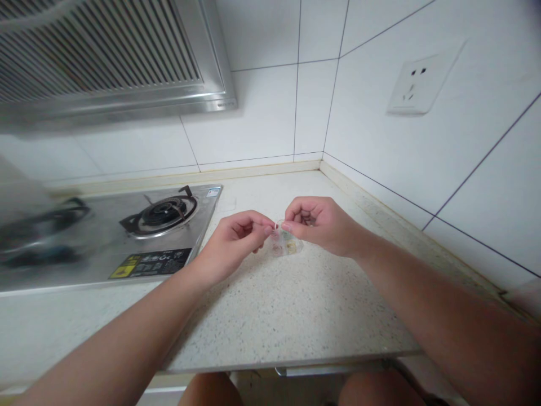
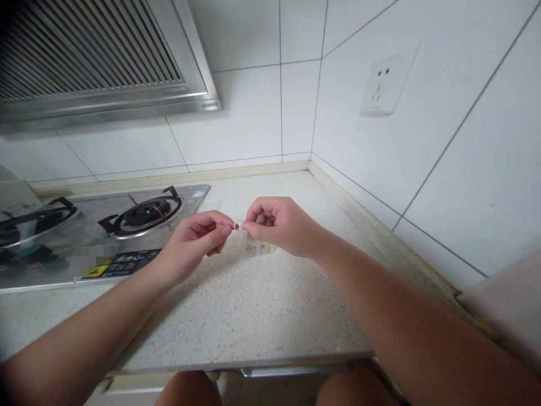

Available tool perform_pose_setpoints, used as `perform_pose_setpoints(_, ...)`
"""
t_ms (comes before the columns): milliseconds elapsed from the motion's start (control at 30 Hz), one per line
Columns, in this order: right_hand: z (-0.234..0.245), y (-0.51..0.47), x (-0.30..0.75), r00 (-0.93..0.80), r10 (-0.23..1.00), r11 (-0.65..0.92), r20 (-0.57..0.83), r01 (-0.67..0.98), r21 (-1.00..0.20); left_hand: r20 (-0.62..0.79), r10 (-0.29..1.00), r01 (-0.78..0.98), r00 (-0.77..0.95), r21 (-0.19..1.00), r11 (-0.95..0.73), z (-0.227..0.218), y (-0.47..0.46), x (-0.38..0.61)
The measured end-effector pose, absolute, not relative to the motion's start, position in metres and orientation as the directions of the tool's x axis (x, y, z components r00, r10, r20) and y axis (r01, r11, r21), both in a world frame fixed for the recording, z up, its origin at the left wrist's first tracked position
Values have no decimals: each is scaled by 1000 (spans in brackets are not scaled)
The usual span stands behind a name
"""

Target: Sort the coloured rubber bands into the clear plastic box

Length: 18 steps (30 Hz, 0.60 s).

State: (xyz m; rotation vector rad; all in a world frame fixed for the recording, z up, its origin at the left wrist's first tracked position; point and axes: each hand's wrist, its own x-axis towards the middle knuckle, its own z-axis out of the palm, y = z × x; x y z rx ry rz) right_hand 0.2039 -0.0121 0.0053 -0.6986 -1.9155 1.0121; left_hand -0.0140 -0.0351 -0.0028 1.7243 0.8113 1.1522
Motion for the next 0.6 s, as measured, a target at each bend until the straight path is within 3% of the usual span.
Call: perform_pose_setpoints(600,5,-15,202,-517,750,542,412,125,-831,335,855,50,395,922,-384,0,-37,-12)
